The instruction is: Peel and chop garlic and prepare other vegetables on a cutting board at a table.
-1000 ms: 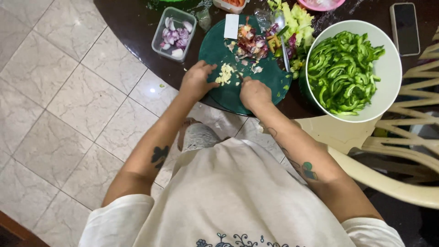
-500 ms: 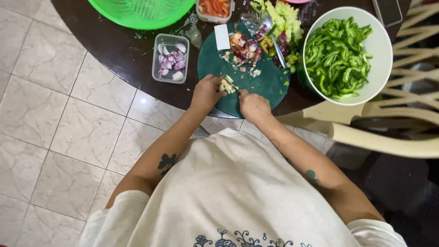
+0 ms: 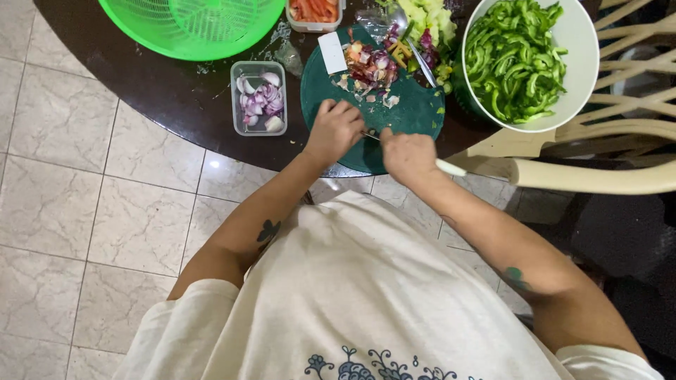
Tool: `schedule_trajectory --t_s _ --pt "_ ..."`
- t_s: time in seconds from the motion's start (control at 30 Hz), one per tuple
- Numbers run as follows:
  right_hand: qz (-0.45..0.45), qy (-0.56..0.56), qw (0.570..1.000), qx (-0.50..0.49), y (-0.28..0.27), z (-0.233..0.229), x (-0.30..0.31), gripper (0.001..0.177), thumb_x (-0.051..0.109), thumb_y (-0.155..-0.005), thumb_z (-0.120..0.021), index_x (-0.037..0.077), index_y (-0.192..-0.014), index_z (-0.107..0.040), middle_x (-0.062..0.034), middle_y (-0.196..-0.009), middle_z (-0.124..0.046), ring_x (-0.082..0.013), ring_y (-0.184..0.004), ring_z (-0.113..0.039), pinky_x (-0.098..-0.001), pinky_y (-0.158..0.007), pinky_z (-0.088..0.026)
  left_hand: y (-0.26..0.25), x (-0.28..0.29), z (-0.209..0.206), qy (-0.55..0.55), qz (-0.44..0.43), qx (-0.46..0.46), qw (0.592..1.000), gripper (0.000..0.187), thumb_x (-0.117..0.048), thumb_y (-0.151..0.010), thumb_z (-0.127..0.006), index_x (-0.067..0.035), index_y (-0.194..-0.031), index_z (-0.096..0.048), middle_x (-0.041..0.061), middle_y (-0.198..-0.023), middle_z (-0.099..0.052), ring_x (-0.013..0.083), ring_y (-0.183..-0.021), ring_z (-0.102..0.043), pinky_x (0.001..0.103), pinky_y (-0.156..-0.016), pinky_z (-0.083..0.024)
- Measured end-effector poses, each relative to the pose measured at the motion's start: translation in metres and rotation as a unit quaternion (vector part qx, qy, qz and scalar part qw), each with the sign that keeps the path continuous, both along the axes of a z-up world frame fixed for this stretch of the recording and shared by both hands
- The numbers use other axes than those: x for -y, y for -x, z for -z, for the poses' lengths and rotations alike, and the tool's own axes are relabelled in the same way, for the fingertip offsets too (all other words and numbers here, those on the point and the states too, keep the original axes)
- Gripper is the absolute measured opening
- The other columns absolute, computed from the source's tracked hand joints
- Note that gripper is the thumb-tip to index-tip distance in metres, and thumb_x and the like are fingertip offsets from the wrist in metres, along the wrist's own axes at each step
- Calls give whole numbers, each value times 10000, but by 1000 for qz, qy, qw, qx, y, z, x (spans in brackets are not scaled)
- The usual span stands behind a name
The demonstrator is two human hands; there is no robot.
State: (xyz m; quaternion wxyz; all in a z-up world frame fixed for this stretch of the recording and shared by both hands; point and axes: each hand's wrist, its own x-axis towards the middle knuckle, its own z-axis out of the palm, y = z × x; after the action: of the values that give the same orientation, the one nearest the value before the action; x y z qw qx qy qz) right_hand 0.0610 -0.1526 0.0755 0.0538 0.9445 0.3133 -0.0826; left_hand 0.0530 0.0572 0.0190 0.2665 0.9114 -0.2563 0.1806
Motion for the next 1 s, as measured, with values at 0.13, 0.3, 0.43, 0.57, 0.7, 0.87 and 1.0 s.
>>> schedule_trajectory --t_s 0.13,0.3,0.43,0.57,0.7,0.87,1.0 --pt "7 -22 1000 13 -1 -19 21 210 281 -988 -565 95 -908 -620 -129 -758 -727 -325 -650 -728 -475 -515 -545 2 -15 3 -12 -28 10 999 138 -249 -787 -831 -165 -830 -730 -11 -978 -633 224 -1049 -585 441 -940 -420" --pt "91 -119 987 65 -32 24 28 247 292 -996 -674 46 -1002 -650 -156 -991 -663 -361 -887 -690 -483 -718 -560 10 -30 3 125 -85 -90 984 270 -173 -819 -864 -124 -1069 -775 22 -1099 -664 242 -1070 -621 404 -927 -521" --pt "51 -161 973 161 -30 -1 -5 373 239 -815 -781 57 -1129 -694 -146 -1117 -620 -365 -1007 -652 -495 -805 -544 14 -31 -9 100 -89 -168 977 567 -147 -693 -896 -87 -1233 -734 97 -1102 -631 317 -1072 -613 431 -907 -524" --pt "104 -268 958 -6 -7 20 -23 656 226 -684 -919 22 -1251 -659 -205 -1177 -571 -413 -1041 -622 -493 -866 -533 0 -18 10 73 -94 -220 968 749 -124 -612 -907 -48 -1315 -661 155 -1133 -587 355 -1094 -602 446 -909 -515" --pt "176 -316 928 -86 -7 45 -42 743 187 -566 -950 8 -1223 -654 -209 -1173 -590 -423 -1037 -631 -479 -879 -530 -10 -12 30 59 -104 -248 961 539 -95 -630 -881 -82 -1149 -736 153 -1127 -608 356 -1085 -626 452 -916 -517" --pt "145 -355 923 -42 -19 79 -51 399 122 -694 -902 41 -1047 -734 -208 -1083 -669 -407 -988 -672 -462 -879 -557 -8 -3 37 134 -107 -241 955 290 -46 -735 -816 -79 -1022 -781 150 -1039 -654 352 -983 -670 449 -881 -542" --pt "172 -369 912 -49 -23 76 -53 344 135 -682 -933 29 -945 -739 -197 -948 -733 -355 -857 -715 -438 -758 -579 -8 -2 47 241 -145 -228 932 204 -58 -702 -857 -54 -896 -793 138 -898 -692 312 -847 -698 412 -773 -562"
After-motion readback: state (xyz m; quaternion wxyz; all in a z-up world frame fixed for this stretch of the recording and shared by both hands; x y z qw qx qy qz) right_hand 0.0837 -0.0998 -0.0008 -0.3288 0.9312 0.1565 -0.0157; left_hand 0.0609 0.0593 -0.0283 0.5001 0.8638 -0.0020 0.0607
